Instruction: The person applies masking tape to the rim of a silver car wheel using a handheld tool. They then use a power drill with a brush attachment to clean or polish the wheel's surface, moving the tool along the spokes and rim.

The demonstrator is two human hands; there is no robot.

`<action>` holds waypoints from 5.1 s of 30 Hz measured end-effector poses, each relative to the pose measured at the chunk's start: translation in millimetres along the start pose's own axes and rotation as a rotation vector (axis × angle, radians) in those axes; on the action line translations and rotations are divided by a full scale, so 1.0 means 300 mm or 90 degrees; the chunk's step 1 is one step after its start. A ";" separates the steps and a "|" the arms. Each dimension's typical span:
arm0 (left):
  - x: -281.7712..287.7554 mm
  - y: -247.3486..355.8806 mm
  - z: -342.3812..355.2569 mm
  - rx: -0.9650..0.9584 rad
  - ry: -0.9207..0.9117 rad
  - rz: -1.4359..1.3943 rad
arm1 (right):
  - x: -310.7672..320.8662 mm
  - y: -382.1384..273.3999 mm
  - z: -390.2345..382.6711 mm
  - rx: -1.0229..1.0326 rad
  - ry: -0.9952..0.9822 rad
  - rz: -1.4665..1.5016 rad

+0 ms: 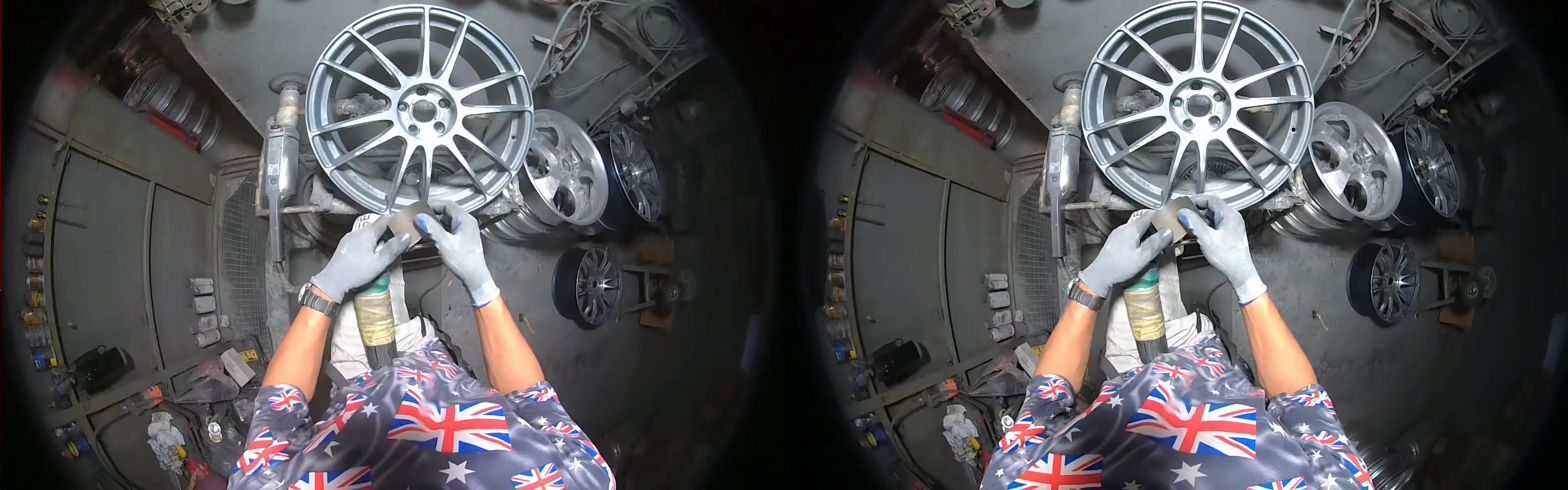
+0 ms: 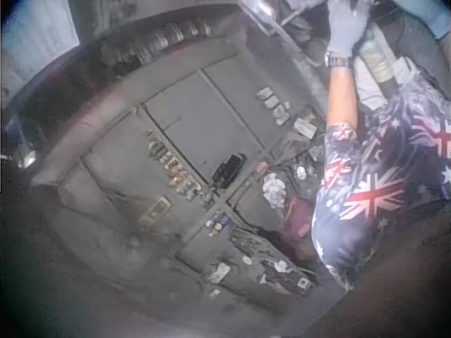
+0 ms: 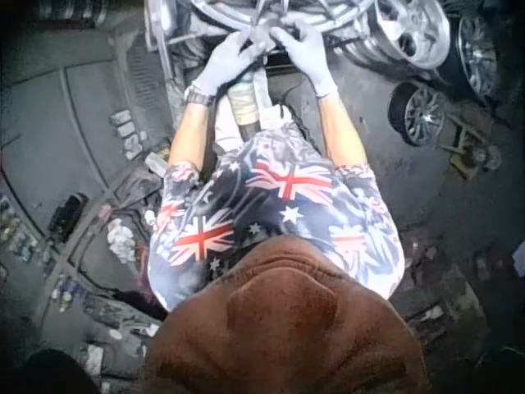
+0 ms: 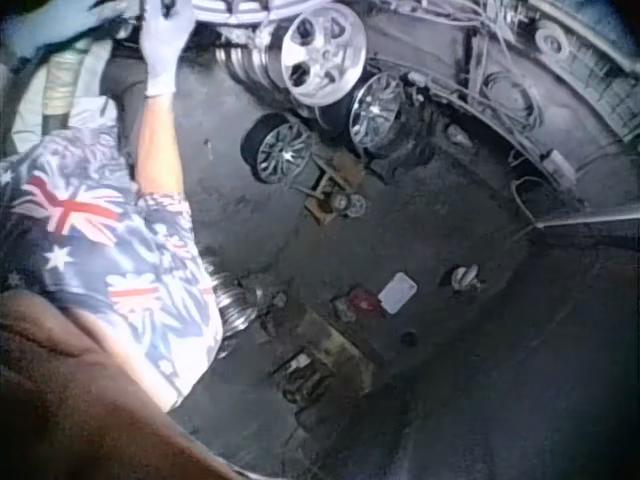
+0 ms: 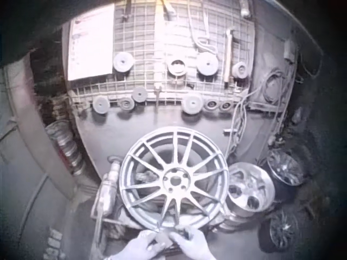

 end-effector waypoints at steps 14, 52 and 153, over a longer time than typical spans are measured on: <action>-0.040 -0.070 0.022 0.028 0.017 -0.110 | 0.012 0.089 -0.027 0.020 -0.048 0.107; -0.010 -0.076 -0.021 0.018 0.034 -0.225 | -0.034 0.038 -0.037 0.023 -0.069 0.003; -0.055 0.057 0.082 -0.188 -0.047 0.256 | 0.232 0.119 -0.080 0.207 0.088 -0.105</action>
Point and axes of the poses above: each hand's wrist, its own z-axis towards the middle knuckle, its own x-axis out of the back of the hand, y = z × x, the point moved 1 cm from there along z, towards the middle knuckle, and after that the axes turned 3 degrees about -z, right-handed, at the moved point
